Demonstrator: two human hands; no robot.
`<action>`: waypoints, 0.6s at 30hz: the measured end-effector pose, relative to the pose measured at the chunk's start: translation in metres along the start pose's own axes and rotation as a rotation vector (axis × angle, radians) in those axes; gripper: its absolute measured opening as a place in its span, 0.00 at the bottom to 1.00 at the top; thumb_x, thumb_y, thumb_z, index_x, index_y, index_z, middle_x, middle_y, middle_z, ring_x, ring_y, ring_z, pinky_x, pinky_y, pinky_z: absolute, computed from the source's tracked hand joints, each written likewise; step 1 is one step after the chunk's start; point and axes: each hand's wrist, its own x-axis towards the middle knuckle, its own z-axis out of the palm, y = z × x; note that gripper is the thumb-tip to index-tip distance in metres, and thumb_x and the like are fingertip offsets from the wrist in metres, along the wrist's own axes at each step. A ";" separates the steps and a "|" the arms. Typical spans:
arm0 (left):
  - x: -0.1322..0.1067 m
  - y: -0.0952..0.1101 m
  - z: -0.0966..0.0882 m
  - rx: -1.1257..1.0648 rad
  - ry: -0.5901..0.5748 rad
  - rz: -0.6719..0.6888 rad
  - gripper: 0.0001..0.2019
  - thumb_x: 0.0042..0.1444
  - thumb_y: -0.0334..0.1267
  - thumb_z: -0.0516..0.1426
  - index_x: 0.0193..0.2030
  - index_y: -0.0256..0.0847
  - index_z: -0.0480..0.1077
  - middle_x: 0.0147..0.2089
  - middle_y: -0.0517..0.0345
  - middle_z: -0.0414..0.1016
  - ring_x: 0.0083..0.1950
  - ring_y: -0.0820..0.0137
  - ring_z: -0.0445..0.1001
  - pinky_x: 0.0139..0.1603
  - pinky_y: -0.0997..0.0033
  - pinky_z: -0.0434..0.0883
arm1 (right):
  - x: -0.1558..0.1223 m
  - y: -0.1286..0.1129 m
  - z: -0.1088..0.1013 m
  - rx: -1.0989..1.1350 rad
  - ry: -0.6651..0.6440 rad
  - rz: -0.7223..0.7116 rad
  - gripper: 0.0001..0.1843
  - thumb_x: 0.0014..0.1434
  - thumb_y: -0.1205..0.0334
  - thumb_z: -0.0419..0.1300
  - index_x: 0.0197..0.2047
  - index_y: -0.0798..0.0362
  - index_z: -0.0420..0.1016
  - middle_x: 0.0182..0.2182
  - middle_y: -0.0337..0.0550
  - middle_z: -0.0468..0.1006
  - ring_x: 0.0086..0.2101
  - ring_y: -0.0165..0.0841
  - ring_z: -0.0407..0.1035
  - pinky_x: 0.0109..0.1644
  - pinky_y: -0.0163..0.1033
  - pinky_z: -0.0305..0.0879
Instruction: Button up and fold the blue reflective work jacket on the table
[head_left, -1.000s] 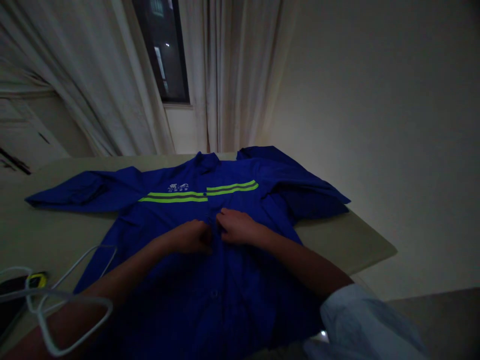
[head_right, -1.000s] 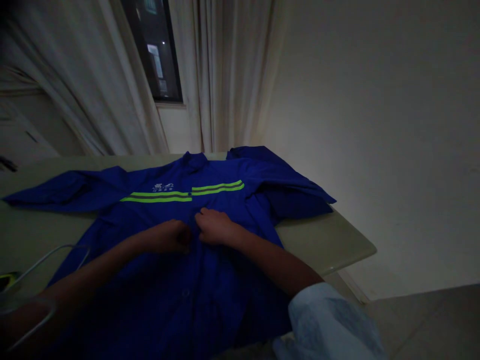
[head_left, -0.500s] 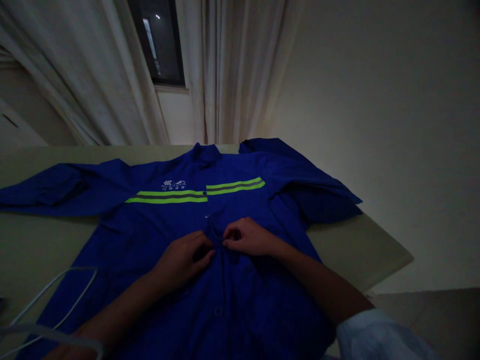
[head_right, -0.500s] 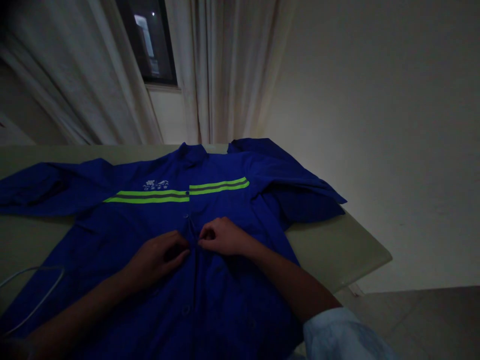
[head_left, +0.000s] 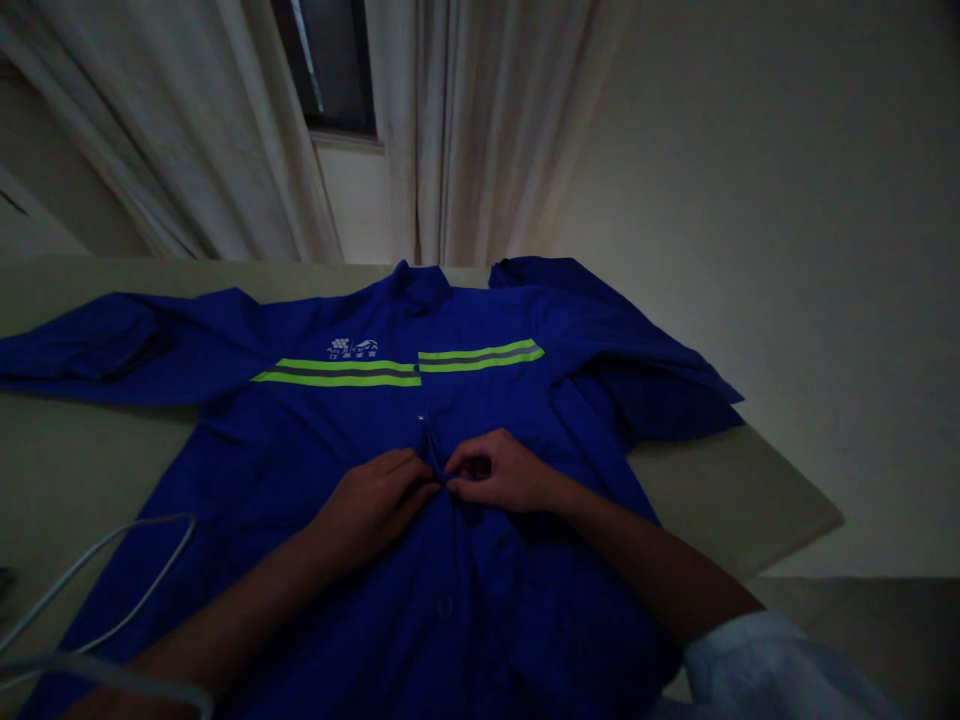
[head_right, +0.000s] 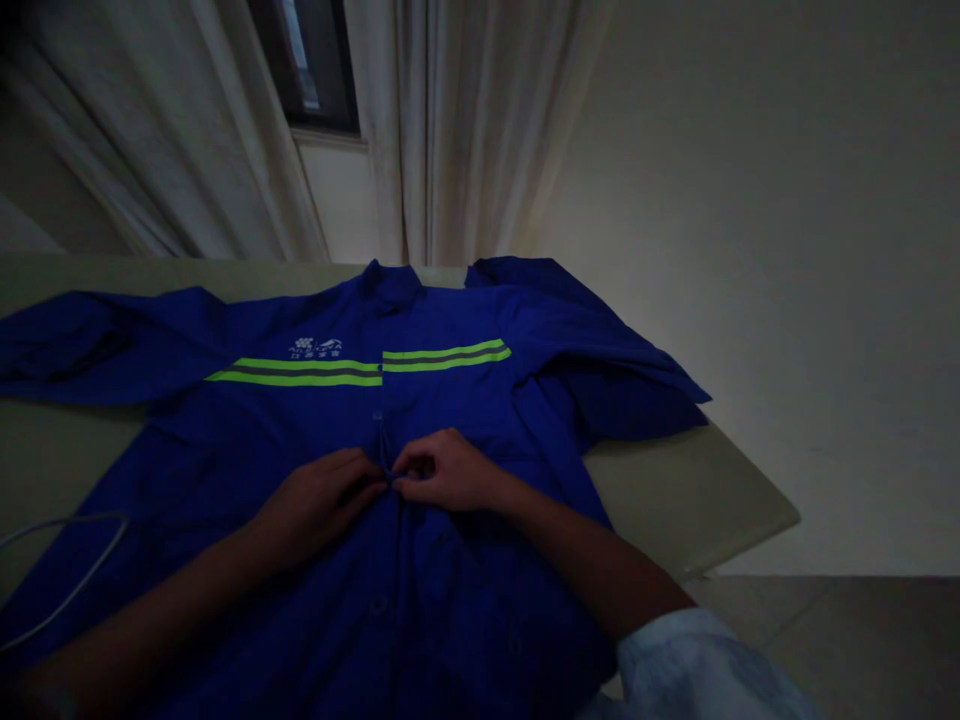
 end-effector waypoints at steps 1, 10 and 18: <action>0.000 0.000 0.000 -0.001 -0.003 -0.006 0.08 0.74 0.42 0.53 0.46 0.45 0.73 0.42 0.59 0.76 0.45 0.65 0.76 0.46 0.65 0.69 | 0.000 -0.001 -0.001 0.006 -0.001 0.006 0.07 0.58 0.61 0.68 0.38 0.55 0.84 0.24 0.33 0.74 0.23 0.24 0.63 0.28 0.30 0.56; 0.004 0.012 -0.007 -0.143 0.019 -0.137 0.12 0.73 0.44 0.52 0.43 0.45 0.74 0.41 0.58 0.79 0.44 0.64 0.78 0.46 0.64 0.68 | 0.004 0.003 0.001 0.124 0.022 0.101 0.09 0.63 0.59 0.63 0.38 0.55 0.81 0.24 0.34 0.74 0.24 0.26 0.65 0.28 0.31 0.57; 0.008 0.028 -0.011 -0.281 0.042 -0.297 0.14 0.70 0.46 0.52 0.43 0.44 0.77 0.40 0.56 0.82 0.40 0.62 0.79 0.40 0.65 0.67 | 0.002 0.000 0.010 -0.024 0.088 0.055 0.07 0.59 0.63 0.68 0.41 0.54 0.78 0.24 0.31 0.75 0.23 0.25 0.67 0.30 0.30 0.59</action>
